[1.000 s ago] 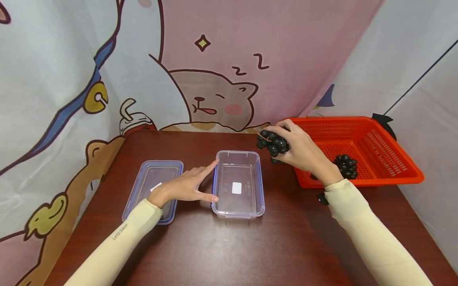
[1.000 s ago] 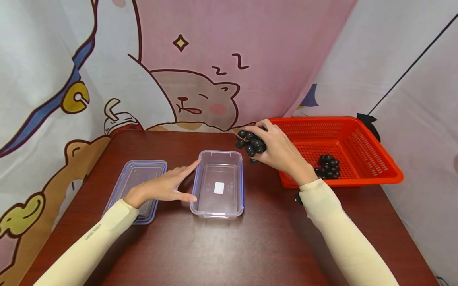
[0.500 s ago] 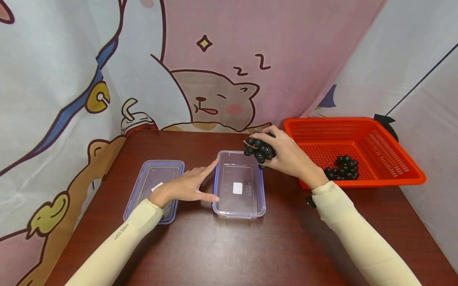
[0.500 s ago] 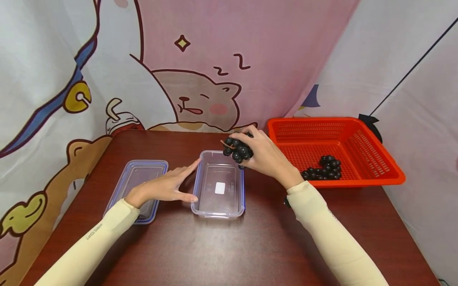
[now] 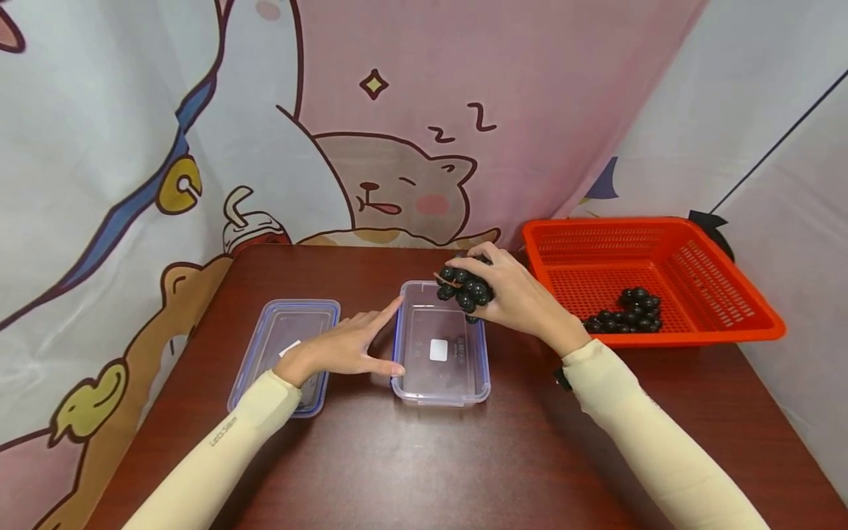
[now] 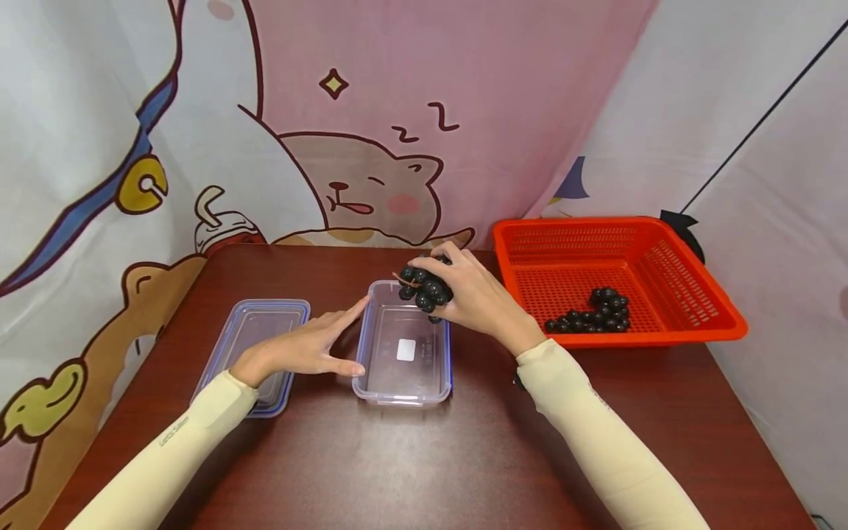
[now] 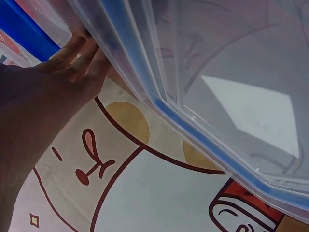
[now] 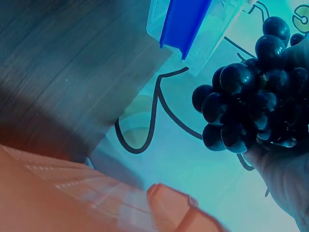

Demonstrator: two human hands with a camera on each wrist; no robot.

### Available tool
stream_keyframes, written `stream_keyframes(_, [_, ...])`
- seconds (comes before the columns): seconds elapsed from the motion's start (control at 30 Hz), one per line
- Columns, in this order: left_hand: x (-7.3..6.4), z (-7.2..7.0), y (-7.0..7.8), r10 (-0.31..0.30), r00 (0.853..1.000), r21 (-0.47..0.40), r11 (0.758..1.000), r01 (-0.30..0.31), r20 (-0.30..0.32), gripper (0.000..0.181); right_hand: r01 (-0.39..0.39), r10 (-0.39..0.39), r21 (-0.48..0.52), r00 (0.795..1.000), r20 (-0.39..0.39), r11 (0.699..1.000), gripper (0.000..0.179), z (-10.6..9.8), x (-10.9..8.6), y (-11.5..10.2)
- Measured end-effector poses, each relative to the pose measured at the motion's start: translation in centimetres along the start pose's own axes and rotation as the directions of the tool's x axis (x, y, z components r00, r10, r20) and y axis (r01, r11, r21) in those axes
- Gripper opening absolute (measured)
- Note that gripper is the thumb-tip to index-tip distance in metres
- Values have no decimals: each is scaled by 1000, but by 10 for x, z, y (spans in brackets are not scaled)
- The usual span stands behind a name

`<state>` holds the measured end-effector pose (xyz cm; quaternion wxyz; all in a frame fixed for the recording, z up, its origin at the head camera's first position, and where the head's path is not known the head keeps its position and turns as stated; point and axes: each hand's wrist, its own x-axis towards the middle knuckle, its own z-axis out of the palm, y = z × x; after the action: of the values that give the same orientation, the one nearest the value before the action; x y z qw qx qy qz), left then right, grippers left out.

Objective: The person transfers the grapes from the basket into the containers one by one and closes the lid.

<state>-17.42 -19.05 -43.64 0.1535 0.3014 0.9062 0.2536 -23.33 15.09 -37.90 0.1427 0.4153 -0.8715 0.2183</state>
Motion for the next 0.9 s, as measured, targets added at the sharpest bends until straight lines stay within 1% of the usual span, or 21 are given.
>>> stream_keyframes(0.17, [0, -1, 2, 2, 1000, 12, 1000, -2, 2, 125, 31, -31, 12, 999, -8, 999, 78, 5, 4, -1])
stream_keyframes(0.3, [0, -1, 2, -5, 1000, 5, 1000, 4, 6, 125, 44, -44, 33, 999, 8, 998, 80, 9, 8, -5])
stream_keyframes(0.47, [1, 0, 1, -14, 1000, -8, 1000, 14, 13, 124, 52, -53, 37, 998, 28, 998, 82, 16, 10, -6])
stream_keyframes(0.73, [1, -1, 1, -27, 999, -13, 1000, 27, 20, 124, 86, -87, 37, 996, 27, 996, 75, 30, 12, -11])
stream_keyframes(0.9, [0, -1, 1, -23, 1000, -5, 1000, 23, 20, 124, 107, -109, 33, 993, 40, 994, 71, 39, 13, -15])
